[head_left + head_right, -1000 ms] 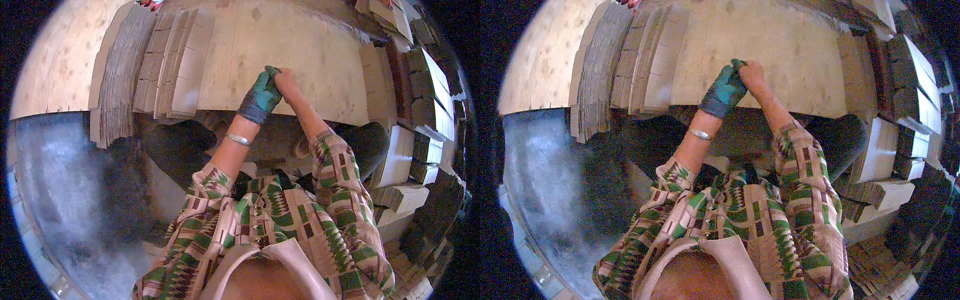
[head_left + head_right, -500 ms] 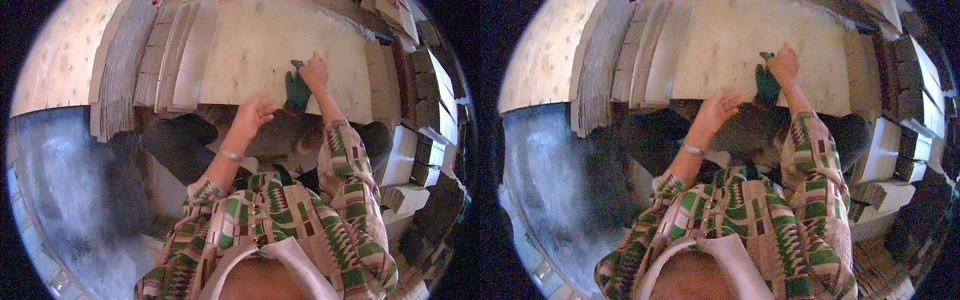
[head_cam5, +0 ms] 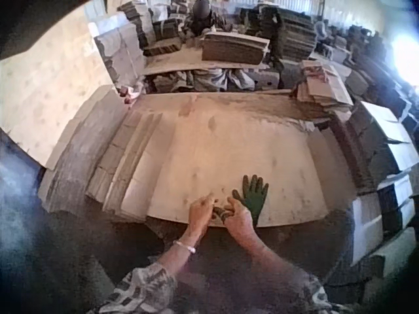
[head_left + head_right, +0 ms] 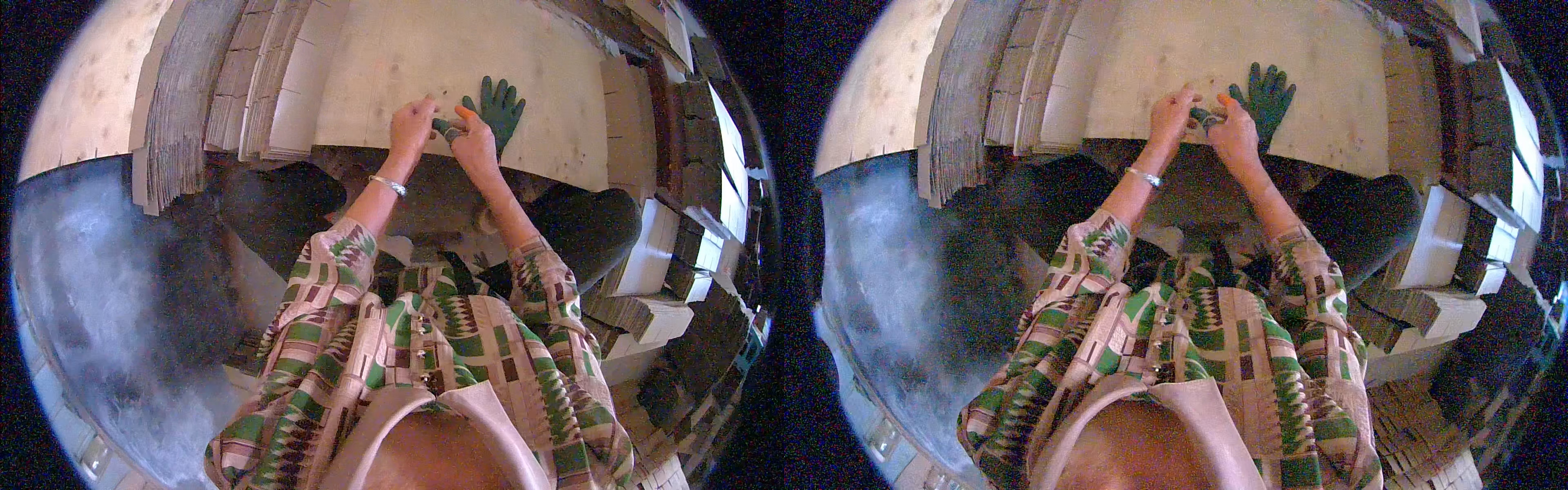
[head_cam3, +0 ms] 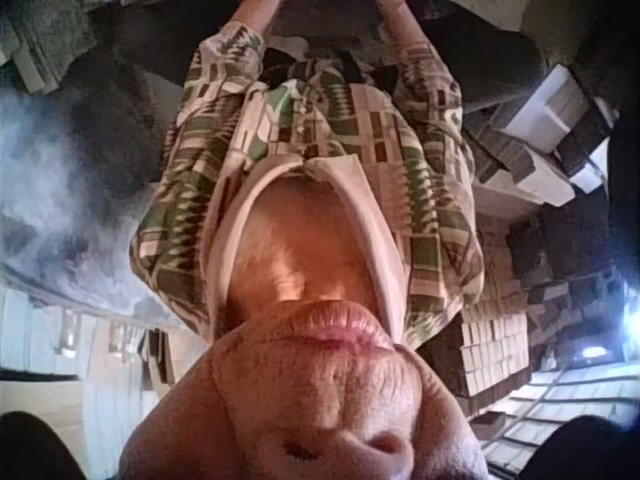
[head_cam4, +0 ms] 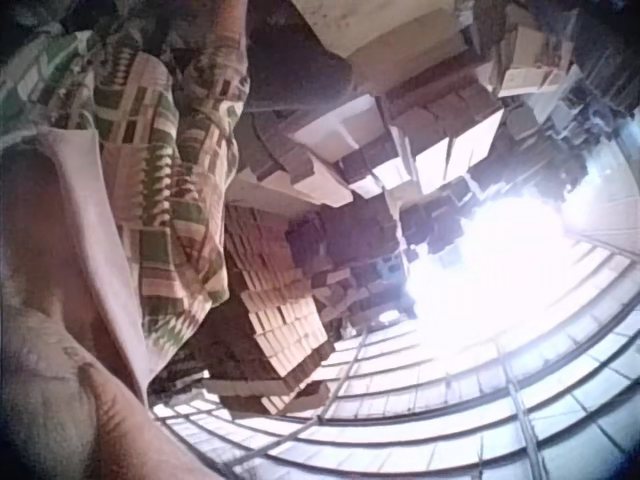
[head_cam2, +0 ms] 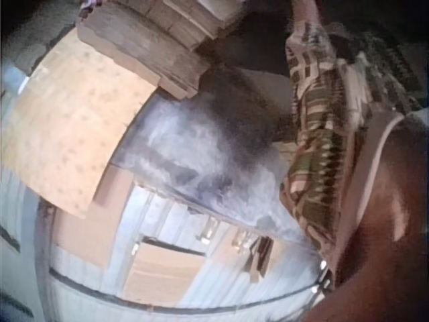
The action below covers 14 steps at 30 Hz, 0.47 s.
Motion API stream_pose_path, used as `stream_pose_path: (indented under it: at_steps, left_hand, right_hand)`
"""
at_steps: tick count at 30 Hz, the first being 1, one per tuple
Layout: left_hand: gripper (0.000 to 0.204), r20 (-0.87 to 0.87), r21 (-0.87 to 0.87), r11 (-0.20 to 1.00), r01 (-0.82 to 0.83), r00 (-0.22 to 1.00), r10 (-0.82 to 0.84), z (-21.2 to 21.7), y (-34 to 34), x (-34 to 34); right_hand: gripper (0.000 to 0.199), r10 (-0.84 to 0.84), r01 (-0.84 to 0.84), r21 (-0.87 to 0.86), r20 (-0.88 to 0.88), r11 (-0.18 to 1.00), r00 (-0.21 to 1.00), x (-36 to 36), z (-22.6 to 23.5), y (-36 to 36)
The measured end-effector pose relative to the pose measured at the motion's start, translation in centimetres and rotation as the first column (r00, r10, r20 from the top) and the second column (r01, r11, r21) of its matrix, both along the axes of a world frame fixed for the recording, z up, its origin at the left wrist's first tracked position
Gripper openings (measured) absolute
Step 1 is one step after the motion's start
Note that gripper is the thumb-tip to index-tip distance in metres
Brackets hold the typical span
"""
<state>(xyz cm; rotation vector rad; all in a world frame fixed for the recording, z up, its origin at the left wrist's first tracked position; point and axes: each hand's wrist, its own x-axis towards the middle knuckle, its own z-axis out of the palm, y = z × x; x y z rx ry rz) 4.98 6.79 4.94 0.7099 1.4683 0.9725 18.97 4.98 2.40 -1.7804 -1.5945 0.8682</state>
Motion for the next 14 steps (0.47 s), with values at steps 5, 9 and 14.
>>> stream_pose_path:
  at_steps: [5, 9, 14]
  left_hand:
    - [0.037, 0.242, -0.095, 0.995, -0.019, 0.969, 0.042, -2.3, -1.5, 1.0]
    - [0.042, -0.604, 0.261, 0.931, 0.257, 0.795, -0.05, -8.9, 0.4, -0.1]
    - [0.043, -0.401, -0.017, 0.996, -0.091, 0.913, 0.076, -6.0, 3.5, -3.0]
  right_hand:
    - [0.043, -0.1, 0.092, -0.058, -0.155, 0.994, 0.983, -0.7, -1.3, -0.3]
    - [0.043, -0.098, 0.084, -0.155, -0.08, 0.984, 0.992, -1.8, -0.7, -1.4]
    - [0.058, -0.248, 0.092, -0.352, -0.429, 0.932, 0.868, -0.8, 5.7, -4.5]
